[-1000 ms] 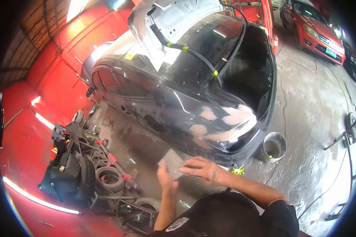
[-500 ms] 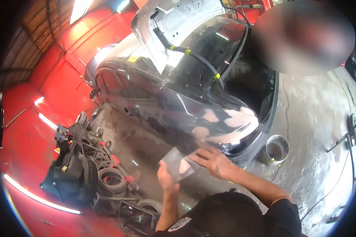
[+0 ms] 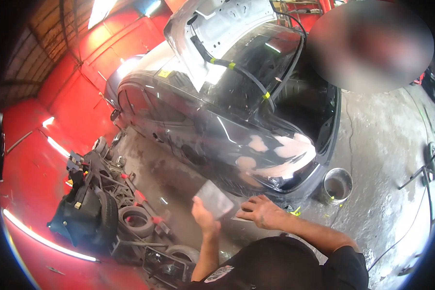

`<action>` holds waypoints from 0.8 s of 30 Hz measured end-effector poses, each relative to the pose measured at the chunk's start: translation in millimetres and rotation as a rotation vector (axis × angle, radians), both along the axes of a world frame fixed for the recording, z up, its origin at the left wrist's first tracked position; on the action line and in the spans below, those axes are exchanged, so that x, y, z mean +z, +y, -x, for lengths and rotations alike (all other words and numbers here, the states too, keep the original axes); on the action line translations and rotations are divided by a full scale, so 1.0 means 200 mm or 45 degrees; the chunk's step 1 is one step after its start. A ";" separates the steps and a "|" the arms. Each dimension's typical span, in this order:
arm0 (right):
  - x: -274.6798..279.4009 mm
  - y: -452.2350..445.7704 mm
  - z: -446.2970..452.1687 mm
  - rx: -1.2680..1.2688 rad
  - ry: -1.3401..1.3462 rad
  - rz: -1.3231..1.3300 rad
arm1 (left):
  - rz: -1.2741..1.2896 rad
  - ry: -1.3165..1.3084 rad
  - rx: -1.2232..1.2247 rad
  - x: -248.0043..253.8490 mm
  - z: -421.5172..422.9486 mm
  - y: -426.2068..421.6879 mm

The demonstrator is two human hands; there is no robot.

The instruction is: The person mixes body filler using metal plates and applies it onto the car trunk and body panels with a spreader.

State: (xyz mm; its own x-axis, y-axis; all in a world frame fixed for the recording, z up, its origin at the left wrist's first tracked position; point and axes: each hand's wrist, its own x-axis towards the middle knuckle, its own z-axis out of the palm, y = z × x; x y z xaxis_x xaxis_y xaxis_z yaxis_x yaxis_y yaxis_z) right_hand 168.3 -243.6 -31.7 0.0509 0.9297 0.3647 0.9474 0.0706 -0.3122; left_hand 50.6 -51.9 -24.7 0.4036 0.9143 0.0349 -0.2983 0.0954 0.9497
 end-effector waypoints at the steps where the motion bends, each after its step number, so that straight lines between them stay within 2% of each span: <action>1: -0.01 -0.01 -0.01 0.003 0.127 -0.050 | 0.017 -0.066 0.051 0.08 -0.01 0.01; 3: -0.01 -0.01 -0.04 0.006 0.367 -0.153 | 0.043 -0.144 0.043 0.13 -0.01 0.04; 5: 0.14 0.00 -0.04 0.082 0.451 -0.288 | 0.067 -0.142 -0.065 0.09 0.01 0.05; 6: 0.22 0.01 -0.03 0.136 0.446 -0.328 | 0.196 -0.134 -0.236 -0.07 0.03 0.10; 9: 0.28 0.03 0.01 0.197 0.304 -0.298 | 0.886 -0.287 -0.616 -0.20 0.04 0.02; 10: 0.21 0.04 0.02 0.158 0.237 -0.272 | 0.924 -0.277 -0.564 -0.16 0.04 -0.02; 15: 0.08 0.02 -0.06 0.007 0.154 -0.165 | 0.869 -0.239 -0.376 -0.07 0.08 -0.03; 16: 0.07 0.00 -0.11 0.039 0.085 -0.057 | 0.868 -0.233 -0.342 -0.04 0.09 -0.02; 19: 0.14 0.01 -0.12 -0.127 0.247 -0.044 | 0.344 -0.372 -0.397 0.14 0.10 -0.01; 20: 0.22 0.03 -0.10 -0.184 0.150 -0.306 | 0.281 -0.336 -0.314 0.19 0.07 -0.03; 23: 0.36 0.13 -0.08 -0.120 -0.039 -0.291 | 0.151 0.026 -0.383 -0.01 0.06 -0.02; 24: 0.35 0.16 -0.05 -0.001 0.013 -0.291 | 0.125 0.008 -0.367 0.01 0.03 -0.08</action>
State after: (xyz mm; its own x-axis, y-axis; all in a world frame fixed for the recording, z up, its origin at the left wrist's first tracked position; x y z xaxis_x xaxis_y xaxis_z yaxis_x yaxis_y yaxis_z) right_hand 178.5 -211.2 38.6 0.0560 0.8229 0.5654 0.9444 0.1401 -0.2976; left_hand 45.5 -67.5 -23.1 0.6468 0.7610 -0.0510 -0.2400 0.2665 0.9335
